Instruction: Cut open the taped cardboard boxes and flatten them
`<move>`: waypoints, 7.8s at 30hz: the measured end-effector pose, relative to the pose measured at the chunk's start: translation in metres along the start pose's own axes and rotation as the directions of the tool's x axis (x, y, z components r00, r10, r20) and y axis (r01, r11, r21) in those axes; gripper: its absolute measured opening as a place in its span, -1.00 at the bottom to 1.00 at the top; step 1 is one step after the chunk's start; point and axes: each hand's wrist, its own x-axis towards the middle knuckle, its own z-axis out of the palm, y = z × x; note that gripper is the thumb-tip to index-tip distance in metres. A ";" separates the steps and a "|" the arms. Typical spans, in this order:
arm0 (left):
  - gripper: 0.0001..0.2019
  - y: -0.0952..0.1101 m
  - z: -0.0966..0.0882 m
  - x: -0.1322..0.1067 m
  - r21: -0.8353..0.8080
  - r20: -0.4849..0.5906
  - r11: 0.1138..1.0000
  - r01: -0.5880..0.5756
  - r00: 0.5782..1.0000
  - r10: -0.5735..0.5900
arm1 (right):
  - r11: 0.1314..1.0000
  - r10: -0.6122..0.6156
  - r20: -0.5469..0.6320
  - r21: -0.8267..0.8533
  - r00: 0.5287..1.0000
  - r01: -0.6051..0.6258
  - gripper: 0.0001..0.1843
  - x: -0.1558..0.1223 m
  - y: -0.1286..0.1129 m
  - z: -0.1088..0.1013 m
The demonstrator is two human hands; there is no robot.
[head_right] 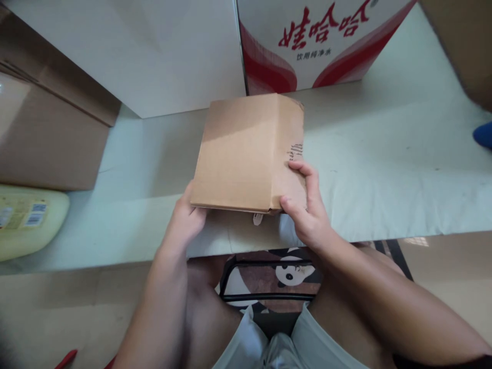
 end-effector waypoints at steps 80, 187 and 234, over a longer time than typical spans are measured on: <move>-0.63 -0.005 -0.008 0.017 -0.880 -0.009 0.458 0.126 0.960 -0.281 | 0.875 0.205 -0.200 0.475 0.958 -0.088 -0.72 0.029 0.003 0.007; -0.59 0.026 0.056 0.027 0.383 -0.604 0.758 -0.528 0.478 0.638 | 0.976 0.215 0.470 -0.063 0.856 -0.211 -0.49 -0.010 -0.046 -0.010; -0.36 0.003 0.025 0.030 -0.745 -0.110 0.667 0.007 0.985 -0.133 | 0.998 -0.038 0.202 -0.039 0.979 0.047 -0.75 0.006 -0.003 -0.016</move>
